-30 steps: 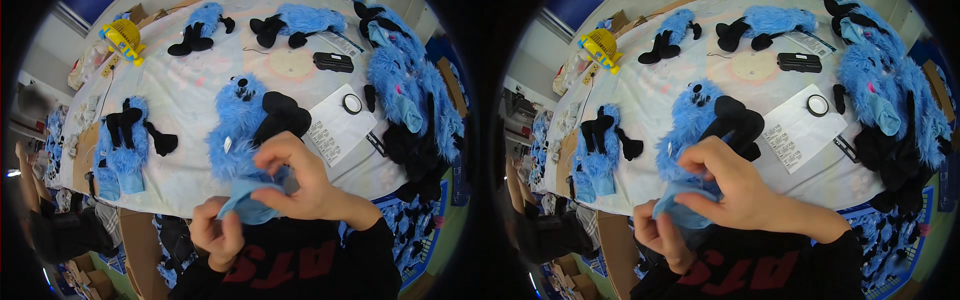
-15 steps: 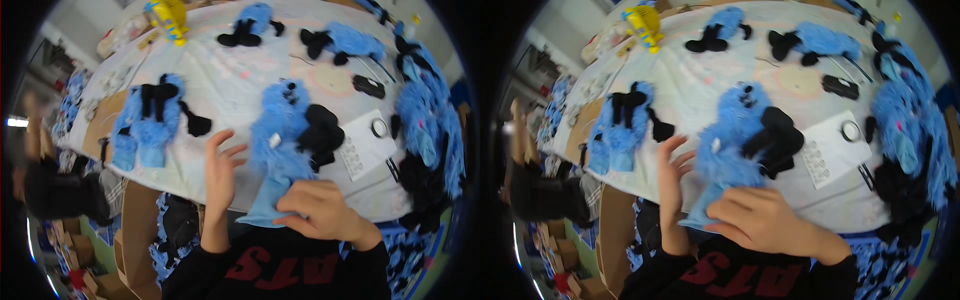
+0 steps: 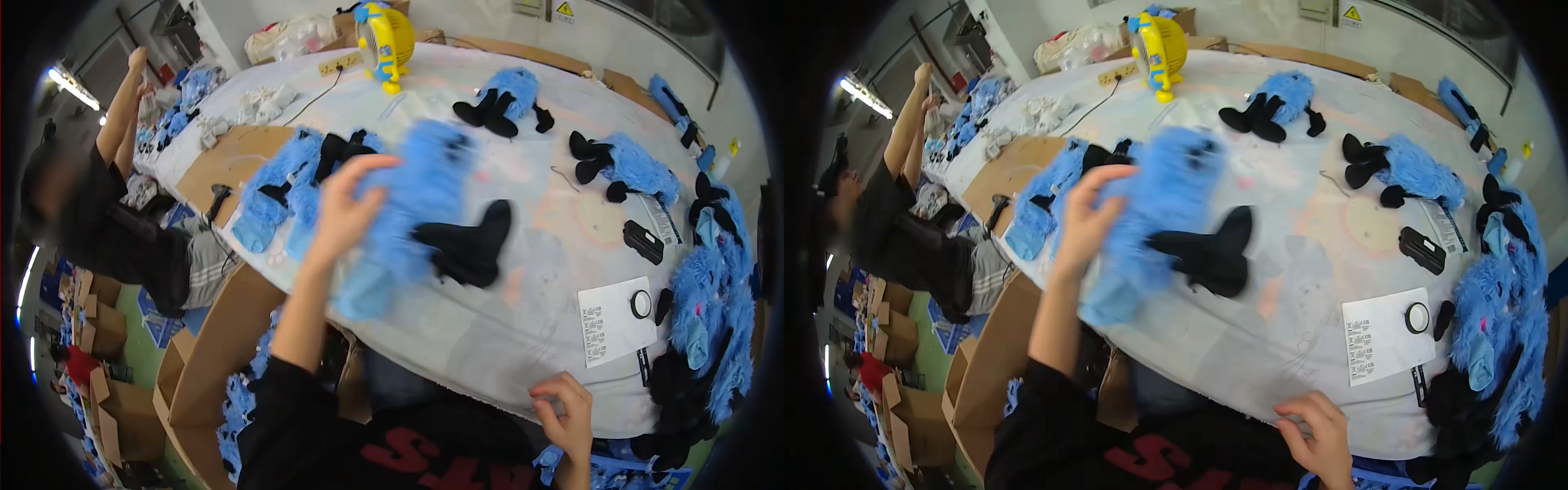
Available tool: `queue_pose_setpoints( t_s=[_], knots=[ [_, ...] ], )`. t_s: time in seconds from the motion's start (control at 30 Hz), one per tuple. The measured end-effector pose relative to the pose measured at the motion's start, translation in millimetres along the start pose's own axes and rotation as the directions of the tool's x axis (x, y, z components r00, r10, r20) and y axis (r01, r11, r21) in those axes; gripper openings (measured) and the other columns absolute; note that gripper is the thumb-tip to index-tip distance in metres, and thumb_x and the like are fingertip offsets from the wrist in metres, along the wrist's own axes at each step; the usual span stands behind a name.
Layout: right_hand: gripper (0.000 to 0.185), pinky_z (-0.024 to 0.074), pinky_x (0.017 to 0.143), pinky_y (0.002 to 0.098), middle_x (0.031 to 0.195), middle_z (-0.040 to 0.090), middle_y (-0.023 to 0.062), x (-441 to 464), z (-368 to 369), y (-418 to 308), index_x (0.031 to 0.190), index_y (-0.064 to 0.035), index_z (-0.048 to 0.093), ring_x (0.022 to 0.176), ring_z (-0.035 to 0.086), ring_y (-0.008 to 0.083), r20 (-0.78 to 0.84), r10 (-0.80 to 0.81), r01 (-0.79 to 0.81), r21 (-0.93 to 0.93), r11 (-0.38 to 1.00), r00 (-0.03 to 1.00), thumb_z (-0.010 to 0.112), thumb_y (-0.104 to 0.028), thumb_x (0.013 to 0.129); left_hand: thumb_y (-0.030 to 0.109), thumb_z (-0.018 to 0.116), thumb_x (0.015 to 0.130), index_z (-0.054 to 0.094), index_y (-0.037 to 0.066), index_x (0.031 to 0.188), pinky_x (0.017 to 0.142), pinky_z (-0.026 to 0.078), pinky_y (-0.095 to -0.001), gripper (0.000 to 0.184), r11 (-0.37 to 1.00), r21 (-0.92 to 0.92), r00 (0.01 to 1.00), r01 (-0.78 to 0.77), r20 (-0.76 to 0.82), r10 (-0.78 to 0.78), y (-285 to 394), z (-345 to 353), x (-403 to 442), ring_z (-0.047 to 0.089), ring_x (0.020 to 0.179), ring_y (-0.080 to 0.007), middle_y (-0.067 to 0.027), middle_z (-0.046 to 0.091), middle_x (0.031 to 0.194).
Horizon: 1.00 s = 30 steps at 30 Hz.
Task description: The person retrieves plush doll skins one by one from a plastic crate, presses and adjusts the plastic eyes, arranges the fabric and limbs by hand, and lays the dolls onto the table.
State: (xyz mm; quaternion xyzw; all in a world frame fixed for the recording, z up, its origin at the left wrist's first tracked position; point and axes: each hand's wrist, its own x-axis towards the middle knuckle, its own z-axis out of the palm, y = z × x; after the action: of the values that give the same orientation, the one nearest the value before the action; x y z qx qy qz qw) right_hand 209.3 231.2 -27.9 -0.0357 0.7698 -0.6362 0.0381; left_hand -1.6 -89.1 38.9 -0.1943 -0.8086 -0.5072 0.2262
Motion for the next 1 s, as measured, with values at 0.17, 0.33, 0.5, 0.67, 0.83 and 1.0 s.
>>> queue_pose_setpoints(
  t_s=[0.17, 0.33, 0.5, 0.67, 0.83, 1.0],
  knots=[
    [0.013, 0.0432, 0.060, 0.0227, 0.074, 0.058, 0.0061, -28, -14, 17, 0.088, -0.0007, 0.060, 0.063, 0.054, 0.0151, -0.110, 0.147, -0.126, 0.173, 0.977, 0.983, 0.058, -0.006, 0.076, -0.002, 0.050, 0.074, 0.059, 0.004, 0.104, 0.085, 0.041, -0.0284, 0.032, 0.676, 0.713, 0.979, -0.187, 0.076, 0.191, -49, -117, 35, 0.055, 0.096, -0.0236, -0.0096, 0.060, 0.105],
    [0.013, 0.0436, 0.060, 0.0219, 0.072, 0.059, 0.0072, -63, -21, 29, 0.089, 0.0013, 0.060, 0.062, 0.055, 0.0142, -0.132, 0.213, -0.172, 0.266, 0.948, 0.968, 0.055, -0.004, 0.077, -0.003, 0.054, 0.071, 0.056, 0.003, 0.107, 0.082, 0.043, -0.0304, 0.036, 0.719, 0.637, 0.943, -0.279, 0.041, 0.329, 2, -51, 27, 0.055, 0.095, -0.0269, -0.0123, 0.058, 0.104],
    [0.014, 0.0428, 0.058, 0.0204, 0.071, 0.058, 0.0068, -117, -43, 39, 0.090, 0.0012, 0.060, 0.062, 0.054, 0.0128, -0.142, 0.294, -0.248, 0.276, 0.929, 0.945, 0.052, -0.006, 0.082, 0.004, 0.056, 0.071, 0.059, 0.009, 0.079, 0.071, 0.045, -0.0331, 0.010, 0.668, -0.165, 0.598, -0.726, 0.330, 0.731, 159, 100, -50, 0.054, 0.066, -0.0191, -0.0021, 0.060, 0.077],
    [0.011, 0.0355, 0.050, 0.0178, 0.062, 0.049, 0.0003, -197, -41, 114, 0.082, -0.0042, 0.057, 0.053, 0.044, 0.0077, -0.560, 0.470, -0.272, 0.402, 0.874, 0.682, 0.050, -0.011, 0.087, 0.015, 0.051, 0.081, 0.050, 0.015, 0.103, 0.068, 0.045, -0.0342, 0.022, 0.114, -0.728, 0.114, -0.676, 0.050, 0.992, 249, 182, -118, 0.050, 0.065, -0.0230, -0.0112, 0.056, 0.083],
    [0.017, 0.0332, 0.046, 0.0182, 0.060, 0.050, 0.0005, -305, -11, 223, 0.080, -0.0051, 0.058, 0.050, 0.043, 0.0078, -0.671, 0.723, -0.263, 0.677, 0.687, 0.164, 0.050, -0.018, 0.087, 0.017, 0.054, 0.082, 0.044, 0.021, 0.112, 0.064, 0.046, -0.0341, 0.032, 0.038, -0.879, 0.148, -0.475, -0.037, 0.988, 288, 223, -176, 0.047, 0.059, -0.0213, -0.0108, 0.056, 0.078],
    [0.021, 0.0399, 0.049, 0.0259, 0.062, 0.054, 0.0051, -391, 31, 345, 0.080, -0.0039, 0.058, 0.054, 0.051, 0.0155, -0.509, 0.849, -0.333, 0.832, 0.443, -0.142, 0.050, -0.022, 0.085, 0.019, 0.061, 0.076, 0.058, 0.014, 0.090, 0.066, 0.048, -0.0317, 0.015, 0.452, -0.869, 0.205, -0.203, 0.414, 0.887, 295, 230, -209, 0.053, 0.059, -0.0160, -0.0045, 0.059, 0.072]
  ],
)
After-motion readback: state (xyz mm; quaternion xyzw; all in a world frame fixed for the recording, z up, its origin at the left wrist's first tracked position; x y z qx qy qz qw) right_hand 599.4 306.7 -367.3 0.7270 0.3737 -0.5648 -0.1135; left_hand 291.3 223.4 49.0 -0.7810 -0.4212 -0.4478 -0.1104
